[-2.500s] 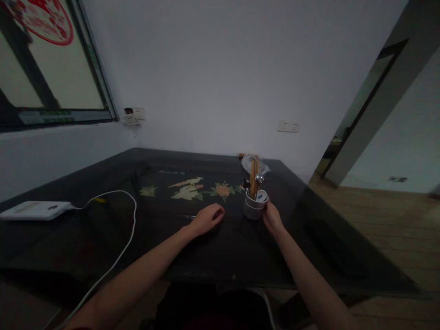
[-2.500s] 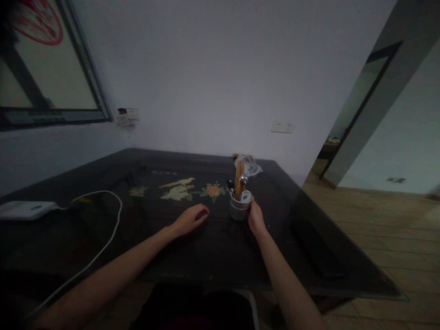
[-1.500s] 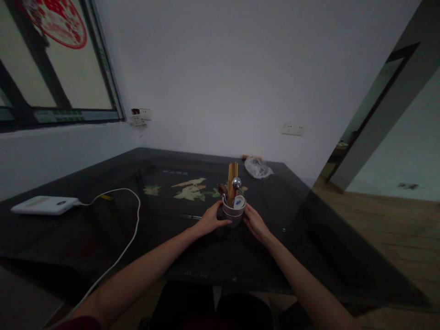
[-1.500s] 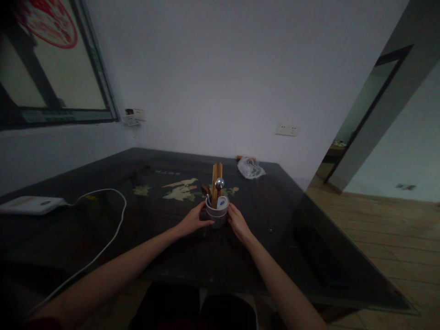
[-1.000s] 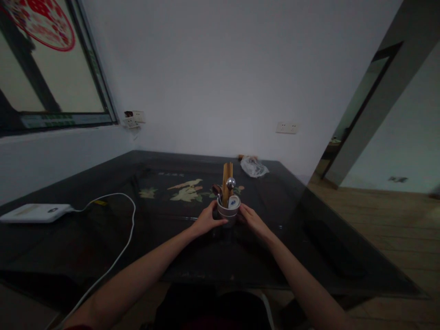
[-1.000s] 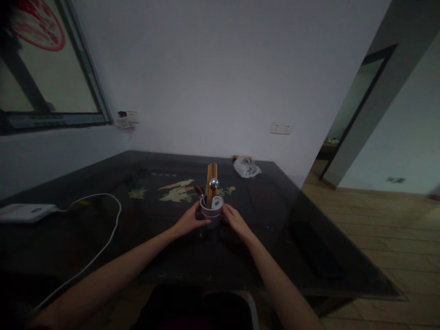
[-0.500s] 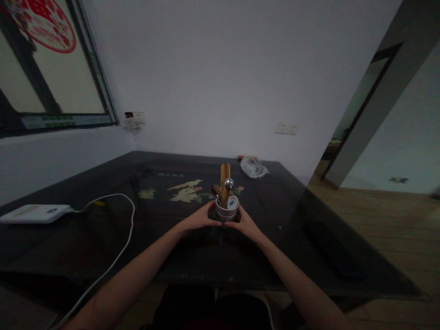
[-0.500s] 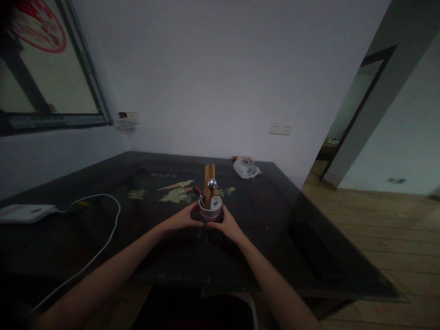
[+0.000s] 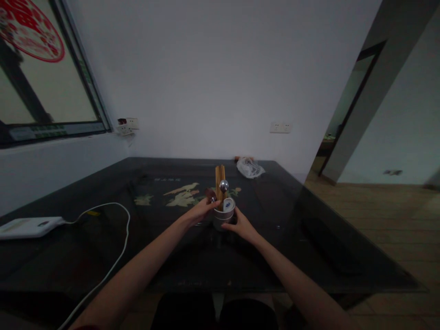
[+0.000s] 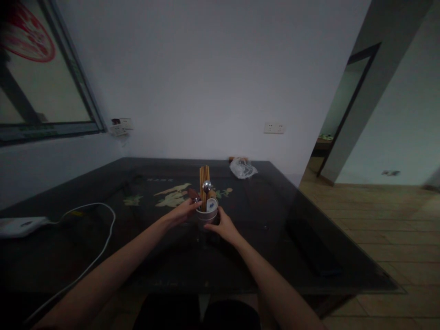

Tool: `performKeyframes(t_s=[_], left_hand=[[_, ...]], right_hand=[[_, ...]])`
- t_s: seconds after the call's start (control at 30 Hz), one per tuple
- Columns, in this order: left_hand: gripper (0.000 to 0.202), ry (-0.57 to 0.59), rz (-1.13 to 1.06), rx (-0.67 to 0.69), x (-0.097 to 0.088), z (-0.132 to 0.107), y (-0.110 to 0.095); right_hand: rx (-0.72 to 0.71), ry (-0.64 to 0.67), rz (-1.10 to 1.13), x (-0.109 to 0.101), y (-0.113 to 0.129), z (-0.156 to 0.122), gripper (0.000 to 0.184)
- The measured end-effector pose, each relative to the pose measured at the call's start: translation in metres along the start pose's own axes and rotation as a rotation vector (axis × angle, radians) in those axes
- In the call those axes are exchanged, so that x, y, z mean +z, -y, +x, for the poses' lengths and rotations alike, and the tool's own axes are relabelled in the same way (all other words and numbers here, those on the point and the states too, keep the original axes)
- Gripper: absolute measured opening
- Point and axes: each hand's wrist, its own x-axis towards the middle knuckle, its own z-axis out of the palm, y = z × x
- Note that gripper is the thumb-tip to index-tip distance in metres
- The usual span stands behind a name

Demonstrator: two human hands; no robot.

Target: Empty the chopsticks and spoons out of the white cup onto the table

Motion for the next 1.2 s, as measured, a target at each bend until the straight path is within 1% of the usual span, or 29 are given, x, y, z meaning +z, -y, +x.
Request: performKeyframes(t_s=[0.07, 0.17, 0.3, 0.4, 0.53, 0.6, 0.7, 0.97, 1.1, 1.2], left_hand=[[0.054, -0.014, -0.022, -0.059, 0.005, 0.005, -0.003], [0.056, 0.018, -0.023, -0.102, 0.009, 0.011, -0.01], [0.058, 0.086, 0.016, -0.069, 0.011, 0.019, -0.019], [0.051, 0.116, 0.081, -0.043, 0.013, 0.023, -0.024], [0.041, 0.126, 0.14, -0.006, 0.015, 0.024, -0.027], [0.039, 0.109, 0.148, 0.004, 0.016, 0.024, -0.026], [0.036, 0.049, 0.126, 0.03, 0.018, 0.024, -0.023], [0.041, -0.019, 0.149, 0.085, 0.015, 0.03, -0.013], [0.041, -0.039, 0.164, 0.128, 0.016, 0.032, -0.013], [0.042, -0.058, 0.216, 0.175, 0.02, 0.03, -0.016]], right_hand=[[0.002, -0.007, -0.004, 0.0, 0.001, 0.0, 0.083], [0.012, -0.009, 0.001, 0.001, 0.002, 0.0, 0.084], [0.019, -0.011, 0.006, 0.0, 0.004, 0.0, 0.085], [0.021, -0.004, 0.026, 0.0, 0.006, -0.001, 0.086], [0.005, -0.006, 0.026, 0.0, 0.007, -0.001, 0.086], [-0.001, -0.01, 0.018, 0.0, 0.006, -0.001, 0.086], [-0.004, -0.016, 0.007, 0.0, 0.003, 0.0, 0.086], [0.01, -0.018, 0.001, 0.001, 0.0, 0.0, 0.083], [0.006, -0.019, 0.025, 0.001, -0.001, 0.0, 0.083], [0.0, -0.015, 0.032, 0.001, -0.002, 0.0, 0.08]])
